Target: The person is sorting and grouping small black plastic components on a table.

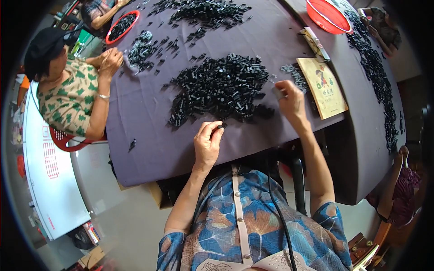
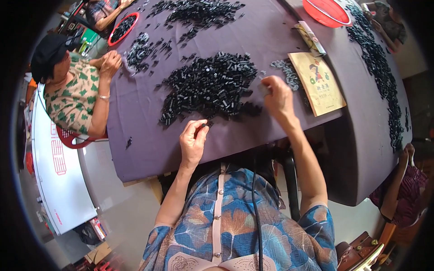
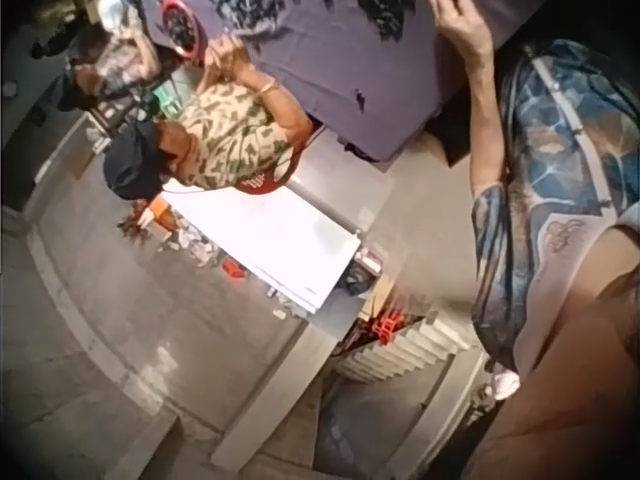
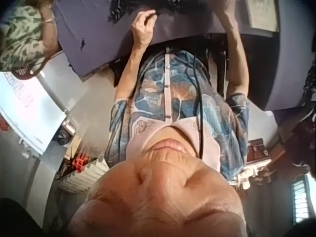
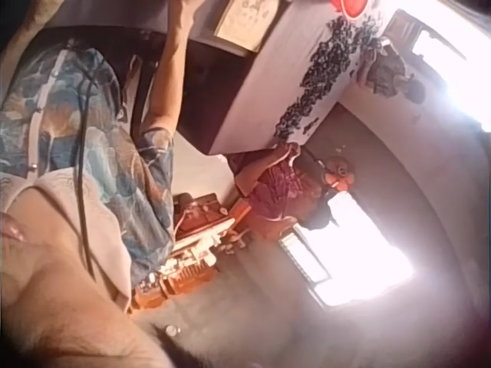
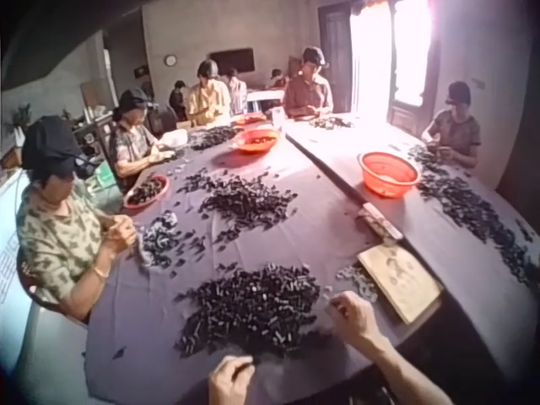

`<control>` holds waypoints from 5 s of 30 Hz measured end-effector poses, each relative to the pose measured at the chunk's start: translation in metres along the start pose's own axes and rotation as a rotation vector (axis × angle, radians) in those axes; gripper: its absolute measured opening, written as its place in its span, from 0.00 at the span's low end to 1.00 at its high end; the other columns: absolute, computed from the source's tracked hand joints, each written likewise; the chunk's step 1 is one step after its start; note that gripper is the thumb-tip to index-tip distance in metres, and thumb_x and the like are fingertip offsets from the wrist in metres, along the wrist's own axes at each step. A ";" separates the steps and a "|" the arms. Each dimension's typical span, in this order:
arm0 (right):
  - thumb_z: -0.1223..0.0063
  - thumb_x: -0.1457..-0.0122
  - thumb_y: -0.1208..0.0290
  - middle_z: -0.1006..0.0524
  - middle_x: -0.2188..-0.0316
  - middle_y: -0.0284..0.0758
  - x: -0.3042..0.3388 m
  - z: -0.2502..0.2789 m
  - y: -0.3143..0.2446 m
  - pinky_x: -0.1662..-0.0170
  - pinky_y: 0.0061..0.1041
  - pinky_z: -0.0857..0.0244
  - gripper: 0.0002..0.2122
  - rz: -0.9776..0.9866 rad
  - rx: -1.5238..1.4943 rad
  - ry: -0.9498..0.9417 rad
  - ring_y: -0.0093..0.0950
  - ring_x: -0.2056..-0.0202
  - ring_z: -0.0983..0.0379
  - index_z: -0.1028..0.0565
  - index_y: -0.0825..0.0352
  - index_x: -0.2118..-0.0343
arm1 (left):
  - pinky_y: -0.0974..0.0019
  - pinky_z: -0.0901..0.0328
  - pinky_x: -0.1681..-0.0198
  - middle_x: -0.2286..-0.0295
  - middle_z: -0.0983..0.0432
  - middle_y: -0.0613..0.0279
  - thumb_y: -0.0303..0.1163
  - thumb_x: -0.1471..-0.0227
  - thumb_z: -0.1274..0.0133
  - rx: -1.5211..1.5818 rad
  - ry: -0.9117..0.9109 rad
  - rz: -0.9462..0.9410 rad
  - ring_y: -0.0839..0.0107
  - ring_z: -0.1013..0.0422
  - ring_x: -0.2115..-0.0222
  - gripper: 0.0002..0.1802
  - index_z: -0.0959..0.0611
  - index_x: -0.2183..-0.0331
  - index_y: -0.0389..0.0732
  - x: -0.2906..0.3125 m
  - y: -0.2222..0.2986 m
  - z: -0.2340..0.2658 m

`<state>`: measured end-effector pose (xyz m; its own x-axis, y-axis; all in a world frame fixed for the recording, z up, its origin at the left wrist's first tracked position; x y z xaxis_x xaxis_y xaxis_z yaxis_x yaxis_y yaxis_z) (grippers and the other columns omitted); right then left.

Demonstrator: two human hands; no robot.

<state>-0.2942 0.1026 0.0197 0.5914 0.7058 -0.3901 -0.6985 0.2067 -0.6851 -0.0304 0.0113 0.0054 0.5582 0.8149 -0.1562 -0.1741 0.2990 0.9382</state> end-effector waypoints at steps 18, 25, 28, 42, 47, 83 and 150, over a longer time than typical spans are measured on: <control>0.52 0.48 0.77 0.28 0.65 0.40 -0.019 -0.018 0.015 0.63 0.39 0.31 0.08 0.081 0.374 -0.132 0.43 0.64 0.27 0.25 0.64 0.65 | 0.78 0.45 0.80 0.78 0.34 0.75 0.28 0.45 0.47 0.296 -0.034 0.294 0.86 0.41 0.82 0.06 0.19 0.65 0.37 0.000 -0.007 0.006; 0.53 0.47 0.78 0.29 0.64 0.43 -0.024 -0.019 0.011 0.62 0.42 0.33 0.07 0.043 0.395 -0.291 0.46 0.64 0.28 0.29 0.67 0.65 | 0.81 0.47 0.84 0.77 0.30 0.70 0.31 0.41 0.50 0.434 -0.017 0.313 0.88 0.42 0.84 0.10 0.19 0.62 0.36 -0.002 -0.015 0.007; 0.58 0.43 0.80 0.31 0.66 0.48 -0.021 -0.028 0.009 0.61 0.40 0.32 0.03 0.048 0.560 -0.311 0.45 0.64 0.28 0.34 0.72 0.66 | 0.81 0.46 0.84 0.79 0.31 0.72 0.29 0.42 0.49 0.608 -0.004 0.395 0.87 0.42 0.84 0.09 0.18 0.64 0.35 -0.005 -0.017 0.008; 0.51 0.43 0.82 0.26 0.70 0.44 0.021 -0.020 -0.044 0.64 0.31 0.33 0.07 0.162 -0.061 -0.019 0.38 0.68 0.26 0.30 0.70 0.61 | 0.76 0.35 0.81 0.72 0.22 0.57 0.25 0.45 0.45 0.745 0.080 0.381 0.78 0.29 0.80 0.05 0.21 0.64 0.36 -0.005 -0.028 0.008; 0.50 0.52 0.89 0.27 0.69 0.40 0.063 -0.047 -0.102 0.65 0.27 0.32 0.12 0.122 -0.371 -0.237 0.35 0.68 0.26 0.28 0.70 0.63 | 0.78 0.37 0.81 0.73 0.22 0.58 0.26 0.45 0.44 0.722 0.100 0.389 0.80 0.30 0.81 0.04 0.22 0.67 0.37 -0.006 -0.026 0.007; 0.42 0.56 0.87 0.23 0.72 0.37 0.092 -0.081 -0.104 0.68 0.24 0.31 0.14 -0.033 -0.540 -0.147 0.31 0.71 0.24 0.24 0.67 0.65 | 0.81 0.45 0.86 0.82 0.29 0.71 0.29 0.47 0.42 0.568 0.036 0.440 0.86 0.38 0.86 0.08 0.24 0.74 0.41 -0.001 -0.016 0.002; 0.45 0.65 0.81 0.29 0.66 0.30 0.081 -0.032 -0.092 0.58 0.33 0.45 0.19 0.191 0.240 -0.193 0.34 0.61 0.36 0.25 0.59 0.65 | 0.82 0.44 0.82 0.74 0.25 0.64 0.32 0.41 0.48 0.813 -0.152 0.590 0.85 0.34 0.81 0.08 0.21 0.63 0.38 0.020 -0.017 0.008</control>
<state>-0.1690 0.1187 0.0315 0.3700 0.8571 -0.3585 -0.8774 0.1955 -0.4381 -0.0094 0.0187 -0.0111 0.6690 0.6345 0.3871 0.1182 -0.6050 0.7874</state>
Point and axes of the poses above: each hand's wrist, its own x-axis away from the middle knuckle, its own z-axis out of the back of the hand, y = z × x, the point moved 3 cm from there along -x, towards the middle knuckle
